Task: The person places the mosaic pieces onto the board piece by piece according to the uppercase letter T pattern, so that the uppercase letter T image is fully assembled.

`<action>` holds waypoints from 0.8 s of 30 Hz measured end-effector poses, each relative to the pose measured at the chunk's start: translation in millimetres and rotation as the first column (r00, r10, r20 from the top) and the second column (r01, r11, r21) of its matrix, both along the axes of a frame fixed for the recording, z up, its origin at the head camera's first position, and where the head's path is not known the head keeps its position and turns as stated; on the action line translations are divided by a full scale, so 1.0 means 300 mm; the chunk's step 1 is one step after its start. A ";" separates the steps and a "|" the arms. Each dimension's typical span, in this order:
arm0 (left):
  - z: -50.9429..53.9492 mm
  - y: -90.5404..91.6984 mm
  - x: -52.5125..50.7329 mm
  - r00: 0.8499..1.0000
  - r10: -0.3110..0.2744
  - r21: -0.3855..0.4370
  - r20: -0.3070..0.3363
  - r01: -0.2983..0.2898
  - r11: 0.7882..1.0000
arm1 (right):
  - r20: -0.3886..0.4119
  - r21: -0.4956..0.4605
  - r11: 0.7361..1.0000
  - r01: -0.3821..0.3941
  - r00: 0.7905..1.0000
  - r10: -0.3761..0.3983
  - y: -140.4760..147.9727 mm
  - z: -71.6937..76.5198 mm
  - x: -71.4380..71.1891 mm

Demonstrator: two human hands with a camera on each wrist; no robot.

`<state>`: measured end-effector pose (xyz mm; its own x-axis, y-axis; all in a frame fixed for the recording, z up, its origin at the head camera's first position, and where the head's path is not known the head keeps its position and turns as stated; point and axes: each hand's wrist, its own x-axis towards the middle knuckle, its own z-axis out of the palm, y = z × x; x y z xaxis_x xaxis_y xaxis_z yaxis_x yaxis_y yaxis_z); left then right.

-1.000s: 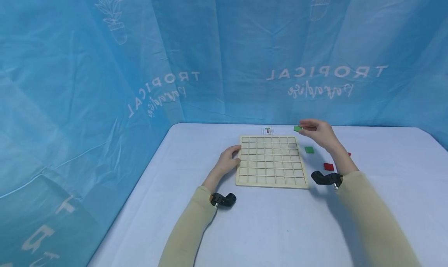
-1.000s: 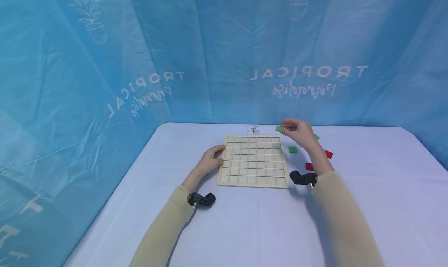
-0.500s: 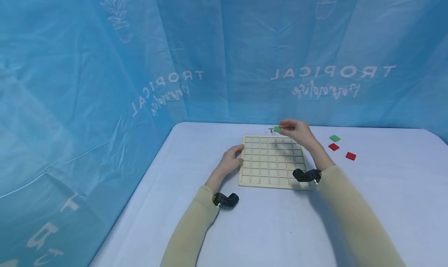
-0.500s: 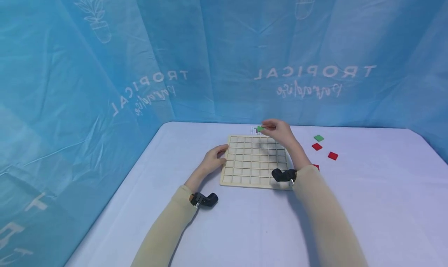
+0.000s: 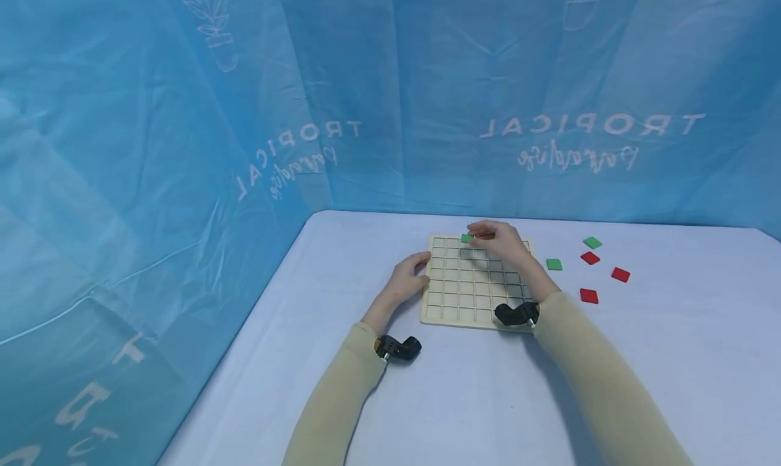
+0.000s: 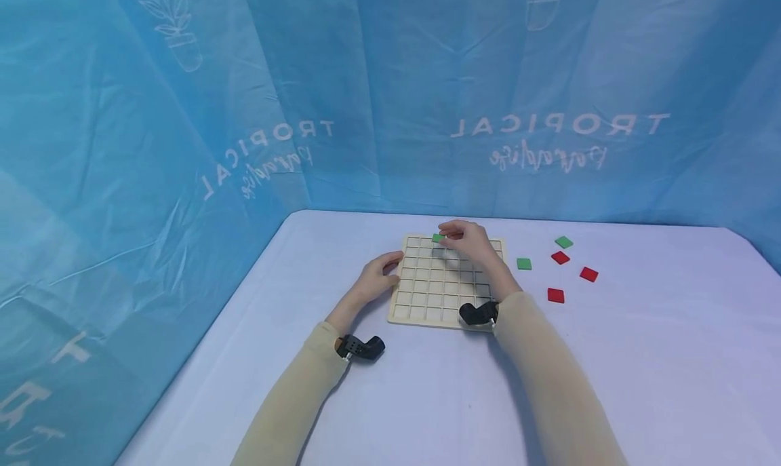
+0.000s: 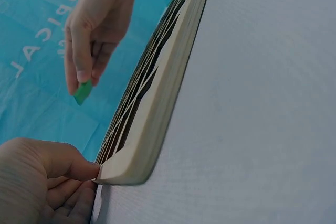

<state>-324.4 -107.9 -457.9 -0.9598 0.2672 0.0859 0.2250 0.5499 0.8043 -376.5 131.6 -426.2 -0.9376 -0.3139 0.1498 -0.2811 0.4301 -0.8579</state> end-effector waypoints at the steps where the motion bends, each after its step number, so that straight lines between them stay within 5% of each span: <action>1: -0.002 0.000 -0.001 1.000 0.000 0.000 0.001 0.000 1.000 | 0.002 0.005 1.000 0.002 1.000 -0.002 -0.003 -0.009 -0.001; 12: -0.009 0.003 -0.005 1.000 0.016 0.008 0.005 -0.016 1.000 | -0.009 0.027 0.999 0.023 1.000 -0.023 -0.008 -0.093 -0.001; 24: -0.006 0.001 -0.001 1.000 0.009 0.006 0.006 -0.009 1.000 | -0.088 0.117 0.992 0.044 0.996 -0.034 -0.016 -0.117 -0.002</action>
